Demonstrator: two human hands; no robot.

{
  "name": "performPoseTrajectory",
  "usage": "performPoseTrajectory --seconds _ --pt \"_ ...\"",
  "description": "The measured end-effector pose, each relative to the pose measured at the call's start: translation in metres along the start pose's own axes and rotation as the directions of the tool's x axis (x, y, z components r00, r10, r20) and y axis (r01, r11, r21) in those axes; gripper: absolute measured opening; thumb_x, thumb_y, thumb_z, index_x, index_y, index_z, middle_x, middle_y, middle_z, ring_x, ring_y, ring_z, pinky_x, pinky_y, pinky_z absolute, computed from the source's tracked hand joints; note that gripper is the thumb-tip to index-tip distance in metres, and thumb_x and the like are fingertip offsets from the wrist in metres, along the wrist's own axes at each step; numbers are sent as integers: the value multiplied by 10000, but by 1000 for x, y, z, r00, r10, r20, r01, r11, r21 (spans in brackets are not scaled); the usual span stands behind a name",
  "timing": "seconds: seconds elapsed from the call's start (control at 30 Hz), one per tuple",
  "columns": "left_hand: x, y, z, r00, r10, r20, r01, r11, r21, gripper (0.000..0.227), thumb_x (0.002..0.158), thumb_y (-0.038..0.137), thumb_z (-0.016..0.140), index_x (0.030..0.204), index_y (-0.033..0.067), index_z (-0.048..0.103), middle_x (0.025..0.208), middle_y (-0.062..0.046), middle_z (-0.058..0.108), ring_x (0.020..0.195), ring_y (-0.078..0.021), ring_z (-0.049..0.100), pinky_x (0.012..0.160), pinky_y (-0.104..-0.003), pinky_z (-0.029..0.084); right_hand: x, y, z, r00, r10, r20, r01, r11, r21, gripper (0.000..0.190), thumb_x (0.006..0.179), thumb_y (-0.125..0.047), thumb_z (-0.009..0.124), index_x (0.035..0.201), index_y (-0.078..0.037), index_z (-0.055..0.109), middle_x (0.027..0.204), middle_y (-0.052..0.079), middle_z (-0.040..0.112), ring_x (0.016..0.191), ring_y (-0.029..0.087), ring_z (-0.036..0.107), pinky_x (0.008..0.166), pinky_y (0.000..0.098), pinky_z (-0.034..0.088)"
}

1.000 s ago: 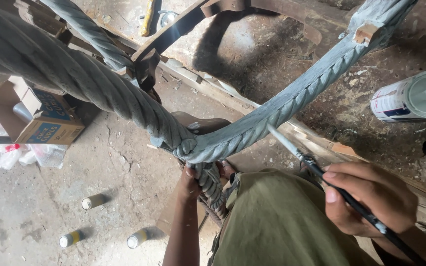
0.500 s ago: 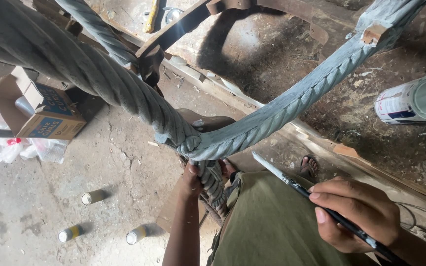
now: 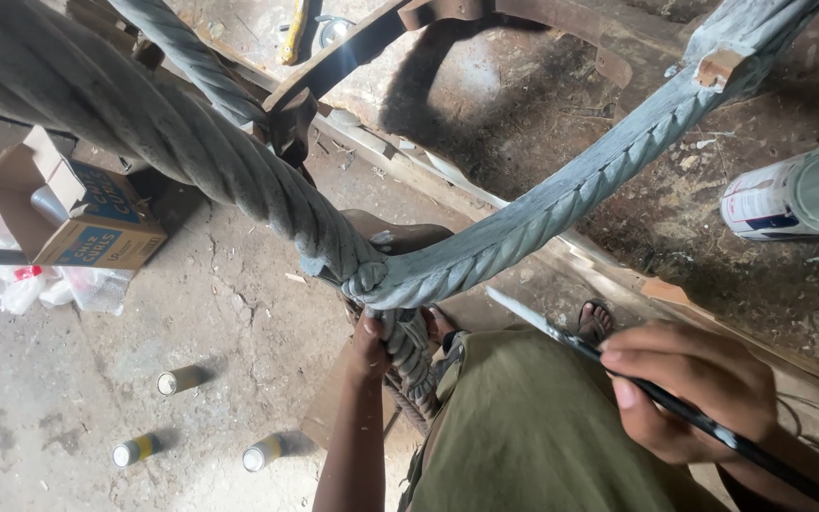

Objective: The person paints a thick, twisted rope with white paint using a paintbrush. They repeatedly dip the brush into a paint can and apply the paint to the rope, holding it steady with their left hand.

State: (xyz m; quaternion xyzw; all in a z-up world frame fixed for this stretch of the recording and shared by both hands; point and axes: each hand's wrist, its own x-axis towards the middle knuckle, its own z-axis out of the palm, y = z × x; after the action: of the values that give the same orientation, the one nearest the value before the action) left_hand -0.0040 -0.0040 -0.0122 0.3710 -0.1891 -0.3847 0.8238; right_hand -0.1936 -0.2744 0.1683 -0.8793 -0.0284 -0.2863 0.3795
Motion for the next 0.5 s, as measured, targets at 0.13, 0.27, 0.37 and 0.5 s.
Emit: performPoseTrajectory --seconds 0.13,0.27,0.37,0.5 --pt "-7 -9 -13 1000 -3 0 3 1000 -20 748 924 619 710 1061 -103 571 486 4 375 356 -124 370 347 -280 375 -12 36 8 982 -150 -114 153 988 26 177 913 -204 618 915 -39 681 850 142 764 615 98 758 476 166 622" --pt "-4 -2 -4 1000 17 -19 -17 1000 -2 842 921 633 710 1237 -121 510 637 -104 491 511 -208 485 442 -337 438 0 7 -4 994 10 -109 -17 998 -67 170 880 -101 606 894 48 686 880 219 732 711 244 737 668 315 609" --pt "-11 -10 -17 998 13 -54 -9 998 64 763 908 660 691 1043 -65 495 630 -119 468 511 -217 466 437 -352 445 1 1 2 997 -6 -83 2 998 -59 166 866 -119 612 871 26 693 860 191 737 694 228 737 672 307 618" --pt "-7 6 -4 997 16 -71 -2 984 181 845 909 694 661 1173 -102 557 502 16 396 482 -142 480 507 -328 529 3 24 8 994 -43 -96 48 998 42 138 878 -102 623 887 27 673 854 193 734 671 204 754 561 236 622"
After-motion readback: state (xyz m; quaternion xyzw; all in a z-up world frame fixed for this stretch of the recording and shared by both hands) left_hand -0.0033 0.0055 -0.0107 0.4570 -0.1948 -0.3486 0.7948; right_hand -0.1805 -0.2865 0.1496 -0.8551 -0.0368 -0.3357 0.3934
